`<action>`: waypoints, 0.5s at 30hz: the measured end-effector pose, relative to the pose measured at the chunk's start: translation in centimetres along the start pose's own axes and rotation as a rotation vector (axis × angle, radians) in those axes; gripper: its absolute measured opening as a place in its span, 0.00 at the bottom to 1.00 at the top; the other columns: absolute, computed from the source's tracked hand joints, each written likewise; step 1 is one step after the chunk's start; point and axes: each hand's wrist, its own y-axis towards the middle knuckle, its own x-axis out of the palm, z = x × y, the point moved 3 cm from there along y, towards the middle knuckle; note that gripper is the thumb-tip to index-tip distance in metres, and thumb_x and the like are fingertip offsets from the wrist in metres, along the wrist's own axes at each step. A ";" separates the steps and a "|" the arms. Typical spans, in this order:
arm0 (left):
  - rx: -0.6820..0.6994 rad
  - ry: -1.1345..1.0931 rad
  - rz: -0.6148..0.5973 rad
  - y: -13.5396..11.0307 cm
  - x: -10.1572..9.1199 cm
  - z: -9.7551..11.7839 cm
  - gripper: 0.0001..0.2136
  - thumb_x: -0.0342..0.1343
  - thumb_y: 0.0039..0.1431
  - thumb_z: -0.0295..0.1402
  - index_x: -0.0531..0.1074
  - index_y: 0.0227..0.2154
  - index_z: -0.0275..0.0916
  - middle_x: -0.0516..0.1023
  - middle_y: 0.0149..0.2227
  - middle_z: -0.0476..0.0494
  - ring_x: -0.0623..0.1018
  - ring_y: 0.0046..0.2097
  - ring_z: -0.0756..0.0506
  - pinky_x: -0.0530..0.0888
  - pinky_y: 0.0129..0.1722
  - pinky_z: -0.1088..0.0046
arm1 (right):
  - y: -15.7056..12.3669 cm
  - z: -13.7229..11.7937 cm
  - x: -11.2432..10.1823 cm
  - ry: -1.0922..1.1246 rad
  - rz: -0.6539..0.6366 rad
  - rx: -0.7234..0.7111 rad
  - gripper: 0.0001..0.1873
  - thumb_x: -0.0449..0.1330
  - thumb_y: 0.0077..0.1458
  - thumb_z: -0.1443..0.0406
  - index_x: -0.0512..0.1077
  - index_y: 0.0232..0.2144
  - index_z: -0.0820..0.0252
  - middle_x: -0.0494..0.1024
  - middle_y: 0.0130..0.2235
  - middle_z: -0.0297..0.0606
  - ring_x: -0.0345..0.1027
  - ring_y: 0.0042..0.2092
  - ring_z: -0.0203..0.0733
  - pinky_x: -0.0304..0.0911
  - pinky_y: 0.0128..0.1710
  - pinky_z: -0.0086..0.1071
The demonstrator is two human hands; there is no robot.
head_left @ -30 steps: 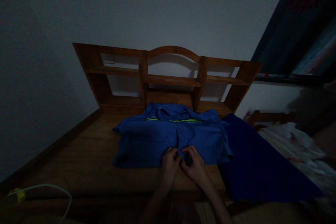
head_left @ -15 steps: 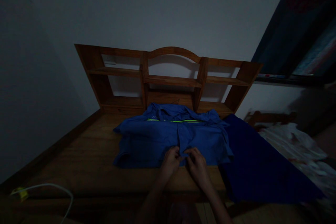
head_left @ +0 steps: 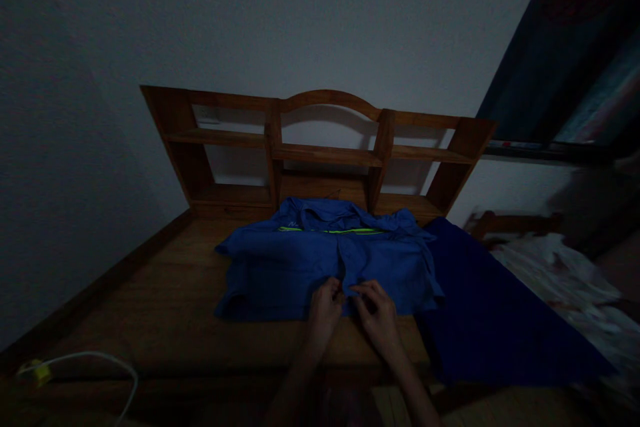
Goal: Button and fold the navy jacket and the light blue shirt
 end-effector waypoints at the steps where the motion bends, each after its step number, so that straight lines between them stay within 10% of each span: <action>1: 0.004 -0.052 -0.015 -0.1 0.0 0.0 0.07 0.48 0.50 0.24 0.69 0.30 0.37 0.75 0.28 0.48 0.74 0.31 0.49 0.68 0.31 0.76 | 0.0 -0.2 0.1 0.001 -0.006 -0.009 0.10 0.53 0.57 0.67 0.73 0.39 0.56 0.71 0.38 0.39 0.67 0.40 0.41 0.63 0.40 0.33; 15: 0.079 -0.302 -0.060 -0.9 0.4 1.3 0.08 0.44 0.55 0.26 0.67 0.35 0.37 0.75 0.37 0.45 0.75 0.33 0.50 0.72 0.34 0.76 | -0.2 -0.4 -0.3 0.035 0.032 0.077 0.10 0.51 0.60 0.62 0.72 0.36 0.57 0.75 0.37 0.36 0.69 0.40 0.40 0.62 0.40 0.30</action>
